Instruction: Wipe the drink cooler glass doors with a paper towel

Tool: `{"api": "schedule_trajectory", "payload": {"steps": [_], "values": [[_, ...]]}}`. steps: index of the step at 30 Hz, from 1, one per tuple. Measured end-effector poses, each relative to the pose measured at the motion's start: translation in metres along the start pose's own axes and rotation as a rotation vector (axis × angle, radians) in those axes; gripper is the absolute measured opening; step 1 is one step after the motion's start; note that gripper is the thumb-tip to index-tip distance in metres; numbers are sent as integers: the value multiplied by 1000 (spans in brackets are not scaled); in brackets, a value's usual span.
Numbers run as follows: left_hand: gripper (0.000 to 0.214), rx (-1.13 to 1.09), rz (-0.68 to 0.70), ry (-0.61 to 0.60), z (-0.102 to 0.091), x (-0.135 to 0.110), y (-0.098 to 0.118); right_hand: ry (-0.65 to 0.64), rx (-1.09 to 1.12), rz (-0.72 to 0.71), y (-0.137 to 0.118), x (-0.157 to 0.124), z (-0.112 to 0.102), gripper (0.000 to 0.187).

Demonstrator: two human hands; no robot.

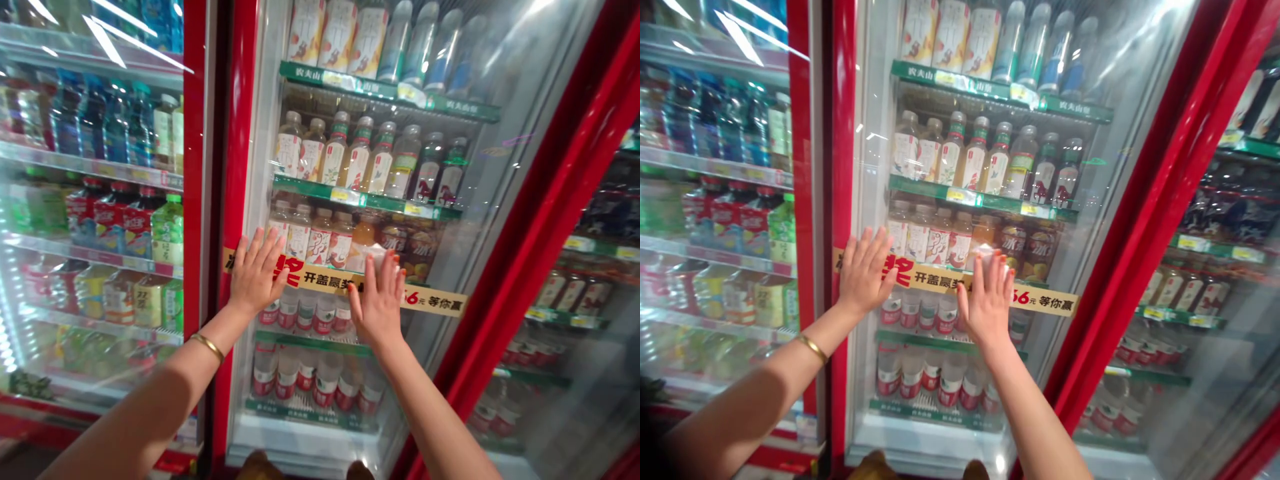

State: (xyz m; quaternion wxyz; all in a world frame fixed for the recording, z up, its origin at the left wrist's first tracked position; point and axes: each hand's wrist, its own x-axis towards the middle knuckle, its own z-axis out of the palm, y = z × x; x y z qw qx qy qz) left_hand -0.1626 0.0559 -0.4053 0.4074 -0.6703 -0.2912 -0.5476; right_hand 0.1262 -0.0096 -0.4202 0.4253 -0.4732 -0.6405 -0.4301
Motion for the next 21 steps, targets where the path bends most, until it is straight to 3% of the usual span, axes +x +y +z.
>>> {"api": "schedule_trajectory", "payload": {"steps": [2, 3, 6, 8, 9, 11, 13, 15, 16, 18, 20, 21], "values": [[79, -19, -32, -6, 0, 0, 1, 31, -1, 171, -13, -5, 2, 88], [80, -32, -46, -13, 0, 0, 1, 11, 11, 171, -24, -14, 6, 89], [83, -48, -66, -40, 1, -1, 1, -118, 71, -64, -52, -65, 18, 89], [84, -39, -61, -33, 1, -1, 0, -151, 81, -169, -47, -103, 20, 86], [84, -35, -54, -25, 1, -2, 0, -139, 58, -137, -37, -117, 20, 85], [84, -34, -44, -14, 1, -2, -1, -67, -28, 93, -9, -129, 15, 82], [84, -34, -43, -17, 1, -2, -1, 3, -104, 381, 11, -120, 11, 79], [82, -38, -49, -21, 0, -3, -1, 18, -123, 501, 9, -105, 10, 81], [80, -42, -53, -24, -1, -3, 0, -6, -106, 459, 1, -100, 11, 82], [78, -52, -58, -29, -2, -2, 1, -106, -16, 186, -20, -104, 13, 87], [78, -54, -66, -32, -2, -2, 1, -188, 81, -118, -33, -124, 14, 89], [78, -53, -72, -33, -3, -2, 1, -194, 91, -183, -32, -136, 12, 89]]}}
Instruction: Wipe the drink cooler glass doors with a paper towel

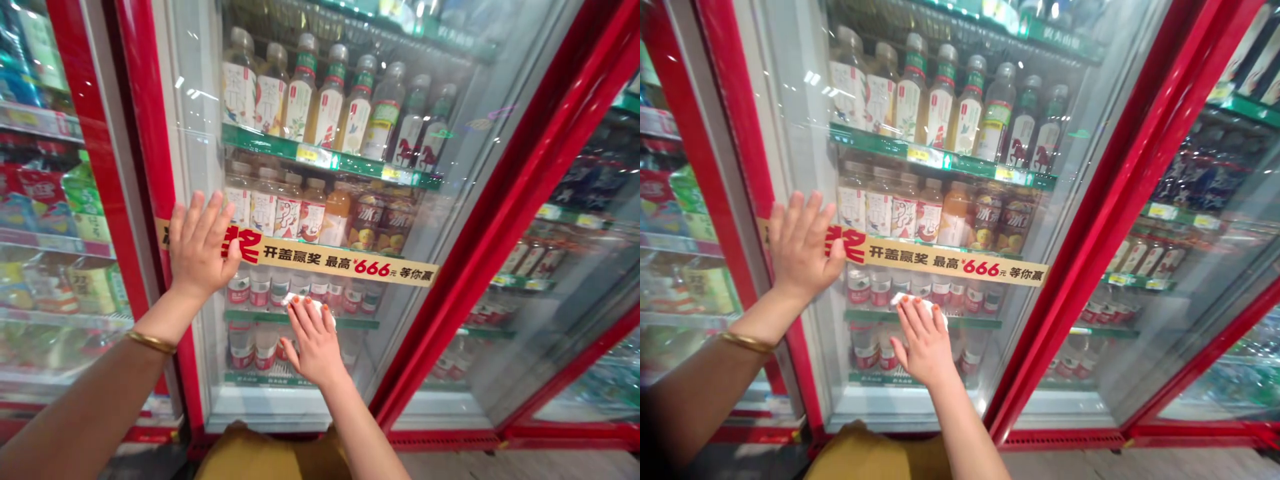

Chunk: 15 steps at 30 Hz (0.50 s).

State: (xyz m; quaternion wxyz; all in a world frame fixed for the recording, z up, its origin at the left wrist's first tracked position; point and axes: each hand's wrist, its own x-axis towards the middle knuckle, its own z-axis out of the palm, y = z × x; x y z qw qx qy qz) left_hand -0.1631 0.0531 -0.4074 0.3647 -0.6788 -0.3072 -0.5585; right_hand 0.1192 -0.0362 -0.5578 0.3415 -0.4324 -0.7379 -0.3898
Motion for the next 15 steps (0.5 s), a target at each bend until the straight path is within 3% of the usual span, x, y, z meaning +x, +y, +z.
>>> {"api": "schedule_trajectory", "payload": {"steps": [1, 3, 5, 7, 9, 13, 14, 15], "values": [[78, 0, -5, -2, 0, 0, 0, 18, -23, 19, 4, -12, 0, 88], [79, -4, -3, -2, 0, 0, 0, 102, -117, 266, 25, -27, -3, 85], [79, -4, 10, 9, 0, 0, 0, 183, -175, 547, 47, -24, -8, 82], [78, -5, 13, 18, 0, -1, 0, 210, -156, 669, 54, -7, -10, 82], [77, -4, 1, 4, 1, -2, -1, 161, -95, 582, 41, 10, -9, 85], [75, 39, -8, -20, 1, -1, -2, 17, -1, 115, 10, 3, -9, 86], [77, 51, 4, -8, 0, 0, -1, 27, -4, 65, 12, -4, -11, 85], [79, 63, 20, 8, 0, 0, 1, 69, -21, 113, 19, -10, -14, 83]]}}
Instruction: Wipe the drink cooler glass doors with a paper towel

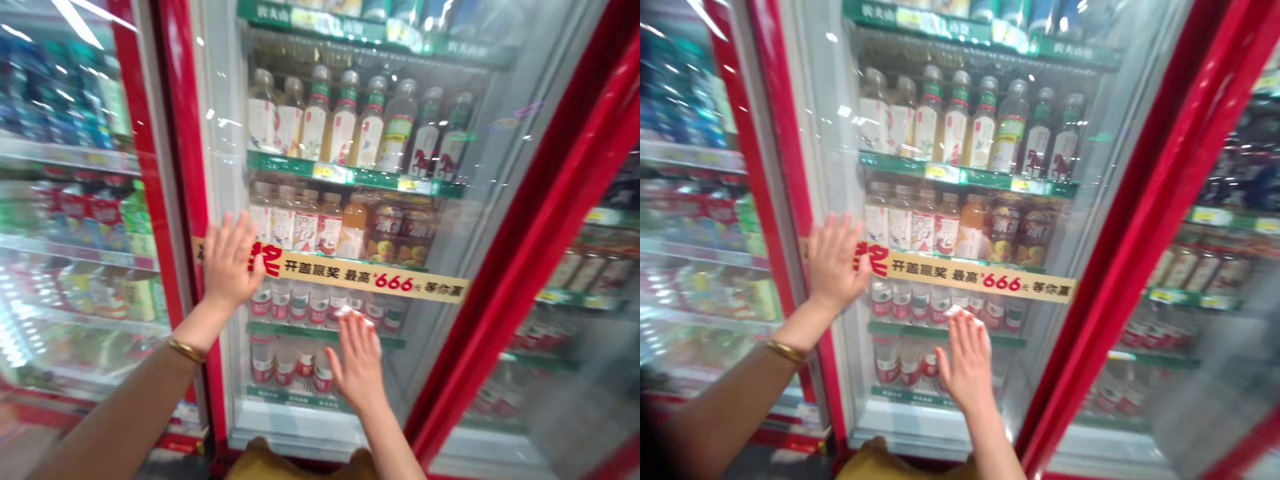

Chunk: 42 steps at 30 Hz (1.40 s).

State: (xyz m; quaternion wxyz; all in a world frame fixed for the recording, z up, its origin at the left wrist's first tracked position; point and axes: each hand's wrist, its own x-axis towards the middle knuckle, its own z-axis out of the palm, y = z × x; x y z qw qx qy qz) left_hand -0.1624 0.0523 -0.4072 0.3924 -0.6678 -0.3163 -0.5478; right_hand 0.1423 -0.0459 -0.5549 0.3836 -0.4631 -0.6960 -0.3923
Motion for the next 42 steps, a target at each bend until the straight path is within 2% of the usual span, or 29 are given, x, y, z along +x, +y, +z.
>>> {"api": "schedule_trajectory", "payload": {"steps": [3, 5, 7, 10, 11, 12, 14, 16, 18, 19, 21, 23, 24, 25, 27, 29, 31, 32, 34, 36, 37, 38, 39, 42], "values": [[83, 42, -10, 30, 1, 0, 14, 100, 18, 313, 32, 7, -2, 81], [84, 68, -37, 17, 5, -4, 34, 143, 47, 402, 39, 27, -1, 81], [84, 66, -26, -29, 10, -9, 58, 119, 63, 299, 29, 42, 0, 81], [85, 67, 17, -87, 18, -16, 87, 30, 55, -76, 11, 36, 1, 80], [85, 76, 21, -91, 20, -18, 92, 24, 38, -141, 12, 30, 1, 80], [85, 85, 21, -88, 22, -19, 94, 39, 18, -137, 18, 24, 0, 80], [85, 85, 24, -76, 26, -21, 94, 84, -13, 53, 38, 19, -3, 82], [84, 66, 19, -70, 27, -22, 91, 121, -25, 283, 56, 28, -9, 82], [85, 43, 6, -66, 28, -22, 88, 136, -36, 376, 59, 43, -13, 84], [85, 33, -1, -65, 28, -23, 87, 118, -38, 336, 55, 48, -14, 85], [84, 13, -2, -57, 29, -23, 87, 33, -18, 131, 41, 48, -12, 84], [84, -3, 5, -44, 30, -23, 86, -55, 1, -65, 31, 34, -9, 79], [84, -9, 7, -38, 30, -23, 86, -68, -6, -105, 32, 25, -9, 78], [85, -15, 6, -33, 31, -23, 86, -55, -26, -80, 38, 18, -10, 78], [86, -22, 5, -31, 31, -23, 86, 31, -69, 120, 59, 13, -14, 82], [86, -28, 11, -21, 31, -22, 86, 137, -81, 362, 80, 23, -19, 83], [86, -35, 18, -14, 31, -22, 85, 187, -76, 484, 87, 39, -20, 85], [86, -37, 21, -15, 30, -22, 85, 169, -75, 459, 85, 45, -19, 86], [87, -40, 28, -23, 30, -22, 85, 55, -66, 264, 71, 43, -13, 89], [88, -39, 31, -27, 30, -23, 84, -70, -50, 38, 59, 25, -8, 89], [88, -40, 27, -27, 30, -23, 84, -96, -50, -9, 57, 14, -8, 89], [88, -42, 19, -32, 31, -24, 84, -87, -57, 13, 60, 4, -8, 87], [88, -47, 9, -36, 32, -25, 84, -48, -66, 98, 66, -1, -10, 86], [89, -66, -13, -50, 34, -25, 83, 127, -65, 447, 86, 11, -17, 79]]}}
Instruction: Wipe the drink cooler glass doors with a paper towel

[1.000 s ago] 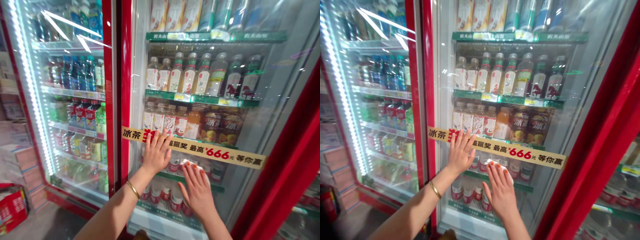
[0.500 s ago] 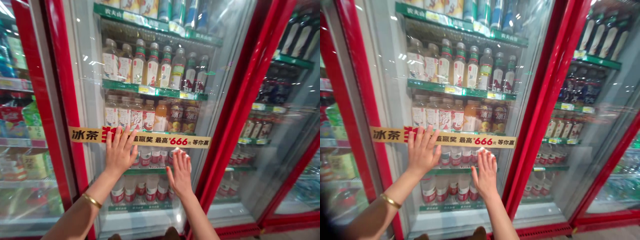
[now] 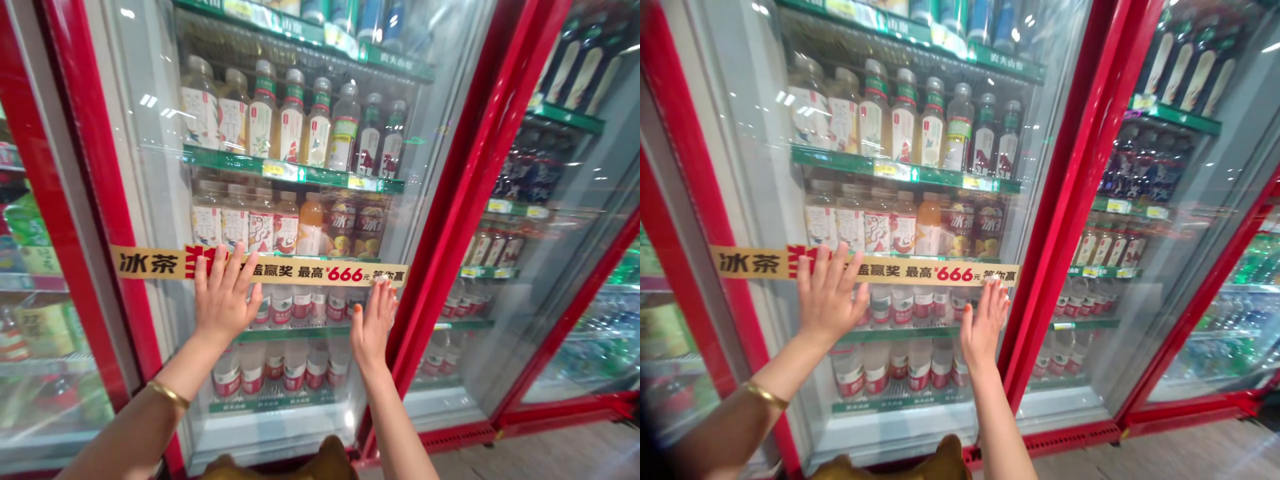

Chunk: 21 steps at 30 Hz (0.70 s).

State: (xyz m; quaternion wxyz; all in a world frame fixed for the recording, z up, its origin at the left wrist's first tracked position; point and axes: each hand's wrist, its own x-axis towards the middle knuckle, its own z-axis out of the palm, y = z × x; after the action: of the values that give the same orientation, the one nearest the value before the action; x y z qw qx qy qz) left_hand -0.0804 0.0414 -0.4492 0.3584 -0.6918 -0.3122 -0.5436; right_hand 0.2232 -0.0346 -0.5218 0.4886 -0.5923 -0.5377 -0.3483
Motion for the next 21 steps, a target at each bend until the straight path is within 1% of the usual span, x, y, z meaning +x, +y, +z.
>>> {"api": "schedule_trajectory", "payload": {"steps": [1, 2, 3, 4, 6, 7, 8, 9, 10, 12, 13, 14, 15, 16, 18, 19, 20, 21], "values": [[89, -8, -2, -2, 0, 0, 0, 25, 14, 58, -4, 10, 0, 79], [88, -15, -5, -2, 0, 0, 1, 22, 26, 60, -12, 18, 1, 79], [88, -19, -13, -5, -2, 0, 3, -9, 36, -4, -22, 23, 3, 80], [87, -18, -29, -12, -3, -2, 5, -66, 49, -128, -33, 23, 4, 81], [85, -13, -65, -45, -7, -8, 14, -183, 69, -432, -49, 12, 5, 82], [84, -11, -75, -75, -9, -12, 20, -209, 68, -535, -51, 5, 5, 81], [84, -12, -77, -107, -10, -16, 27, -203, 53, -561, -49, 0, 5, 81], [84, -16, -72, -131, -9, -19, 35, -173, 28, -505, -43, -3, 4, 80], [84, -19, -68, -146, -8, -21, 43, -127, -1, -388, -36, -1, 3, 79], [85, -26, -57, -150, -3, -19, 61, -38, -41, -144, -23, 13, 1, 77], [85, -34, -50, -148, 1, -14, 70, -11, -50, -78, -19, 22, 1, 77], [84, -43, -41, -152, 4, -8, 79, -1, -53, -73, -17, 30, 0, 78], [82, -55, -29, -160, 8, -1, 87, -12, -56, -125, -16, 36, 0, 79], [81, -65, -21, -167, 12, 6, 95, -39, -59, -218, -15, 39, 0, 81], [81, -67, -24, -163, 19, 17, 106, -102, -61, -403, -12, 36, -1, 83], [81, -61, -28, -154, 22, 21, 109, -110, -63, -441, -8, 33, -2, 84], [82, -54, -31, -143, 24, 23, 112, -95, -65, -426, -3, 31, -3, 83], [83, -47, -33, -135, 25, 23, 113, -63, -68, -363, 3, 30, -5, 83]]}}
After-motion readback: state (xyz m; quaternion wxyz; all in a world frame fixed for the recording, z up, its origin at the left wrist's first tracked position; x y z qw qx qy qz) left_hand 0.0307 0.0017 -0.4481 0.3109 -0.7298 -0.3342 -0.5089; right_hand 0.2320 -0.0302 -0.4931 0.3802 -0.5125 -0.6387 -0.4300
